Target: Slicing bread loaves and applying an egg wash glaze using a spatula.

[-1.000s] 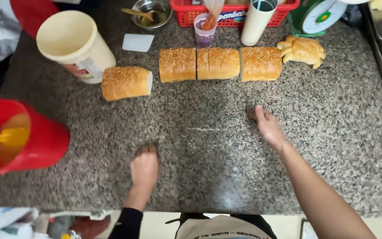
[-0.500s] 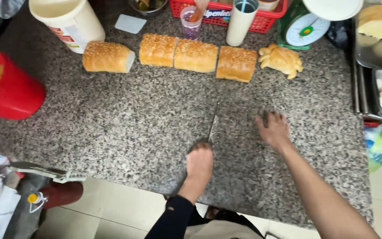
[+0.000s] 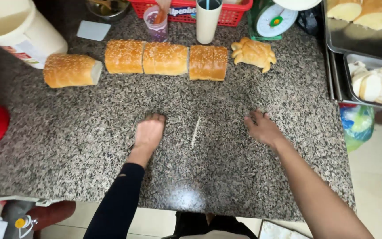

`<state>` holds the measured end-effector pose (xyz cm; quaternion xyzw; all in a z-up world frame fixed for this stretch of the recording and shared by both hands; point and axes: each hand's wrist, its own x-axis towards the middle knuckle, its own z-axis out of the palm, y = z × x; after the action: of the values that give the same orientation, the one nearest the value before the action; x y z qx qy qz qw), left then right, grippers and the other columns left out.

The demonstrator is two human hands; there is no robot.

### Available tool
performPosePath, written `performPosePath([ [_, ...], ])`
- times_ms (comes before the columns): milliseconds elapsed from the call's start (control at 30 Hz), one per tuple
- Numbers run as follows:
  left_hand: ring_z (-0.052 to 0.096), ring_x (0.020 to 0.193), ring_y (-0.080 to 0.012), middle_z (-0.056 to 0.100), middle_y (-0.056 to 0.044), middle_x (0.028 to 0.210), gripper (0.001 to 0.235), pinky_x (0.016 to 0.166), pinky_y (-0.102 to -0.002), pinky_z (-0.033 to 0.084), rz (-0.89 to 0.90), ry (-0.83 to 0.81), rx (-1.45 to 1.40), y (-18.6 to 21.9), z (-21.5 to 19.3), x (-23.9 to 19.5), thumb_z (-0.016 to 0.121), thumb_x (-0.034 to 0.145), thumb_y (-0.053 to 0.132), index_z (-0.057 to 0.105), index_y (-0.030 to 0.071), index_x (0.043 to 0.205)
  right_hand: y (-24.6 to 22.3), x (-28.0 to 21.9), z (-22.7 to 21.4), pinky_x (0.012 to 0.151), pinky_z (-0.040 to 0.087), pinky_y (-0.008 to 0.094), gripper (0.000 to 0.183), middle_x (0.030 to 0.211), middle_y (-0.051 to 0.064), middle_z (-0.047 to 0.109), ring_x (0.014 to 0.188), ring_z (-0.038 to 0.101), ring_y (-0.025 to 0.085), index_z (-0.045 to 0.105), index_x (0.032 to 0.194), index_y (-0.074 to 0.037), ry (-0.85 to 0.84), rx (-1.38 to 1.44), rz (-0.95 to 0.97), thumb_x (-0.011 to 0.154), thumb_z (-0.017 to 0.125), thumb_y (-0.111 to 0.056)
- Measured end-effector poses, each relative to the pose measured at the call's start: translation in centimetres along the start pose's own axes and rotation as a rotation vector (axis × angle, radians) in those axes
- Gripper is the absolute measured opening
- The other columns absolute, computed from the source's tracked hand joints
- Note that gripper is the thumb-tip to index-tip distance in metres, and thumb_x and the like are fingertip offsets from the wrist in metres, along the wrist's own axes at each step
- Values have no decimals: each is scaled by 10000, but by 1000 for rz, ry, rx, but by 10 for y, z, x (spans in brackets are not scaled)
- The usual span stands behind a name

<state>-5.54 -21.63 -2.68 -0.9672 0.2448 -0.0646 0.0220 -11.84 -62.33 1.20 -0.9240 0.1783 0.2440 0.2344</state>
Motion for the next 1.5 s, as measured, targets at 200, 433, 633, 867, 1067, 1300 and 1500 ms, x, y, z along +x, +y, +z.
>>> performPosePath([
  [200, 720, 905, -211, 727, -106, 982, 234, 761, -346, 594, 354, -58, -25, 63, -24, 5, 628, 788, -27, 709, 70, 985, -1, -4, -10, 1262, 221, 449, 764, 1711, 39, 196, 1557, 218, 323, 401, 1561, -232, -28, 32, 11, 967, 272, -694],
  [433, 717, 960, -250, 730, -122, 988, 165, 779, -355, 592, 475, 5, -166, 56, -40, -57, 664, 774, 47, 701, 42, 935, 26, 11, 3, 1259, 225, 421, 801, 1685, 64, 244, 1546, 232, 326, 395, 1567, -197, -9, 70, -43, 971, 256, -714],
  [633, 697, 988, -353, 727, -139, 1012, 159, 821, -463, 573, -210, -127, -298, 72, -59, -131, 653, 803, 154, 672, 83, 944, 61, 13, -1, 1227, 325, 379, 840, 1614, 123, 445, 1496, 424, 294, 460, 1532, -81, 8, 278, -215, 1000, 293, -709],
  [867, 714, 863, -409, 714, -176, 1014, 191, 740, -530, 567, -704, -113, -264, 219, -41, -118, 627, 864, 200, 659, 81, 1009, 105, -14, -24, 1177, 353, 413, 791, 1513, 112, 551, 1442, 465, 249, 480, 1489, -43, -110, 847, -189, 1014, 244, -629],
  [1067, 740, 820, -360, 710, -175, 969, 125, 672, -478, 594, -570, -130, -245, 344, -27, -62, 574, 905, 124, 654, 68, 983, 151, -37, -69, 1150, 433, 409, 733, 1451, 135, 606, 1361, 571, 243, 492, 1478, -47, -53, 905, -136, 1043, 232, -576],
  [1300, 746, 836, -334, 739, -160, 943, 128, 696, -463, 599, -289, -199, -251, 363, -28, -30, 558, 906, 76, 654, 81, 992, 205, -24, -74, 1010, 510, 421, 717, 1370, 137, 661, 1194, 665, 264, 516, 1444, -45, -65, 1030, -171, 1044, 250, -577],
  [1500, 740, 899, -325, 736, -142, 1022, 213, 693, -444, 606, -288, -212, -64, 282, -30, 12, 571, 879, 76, 655, 75, 1075, 225, -43, -92, 989, 528, 394, 716, 1331, 151, 679, 1152, 678, 249, 526, 1434, -25, -31, 1083, -170, 1056, 269, -575],
])
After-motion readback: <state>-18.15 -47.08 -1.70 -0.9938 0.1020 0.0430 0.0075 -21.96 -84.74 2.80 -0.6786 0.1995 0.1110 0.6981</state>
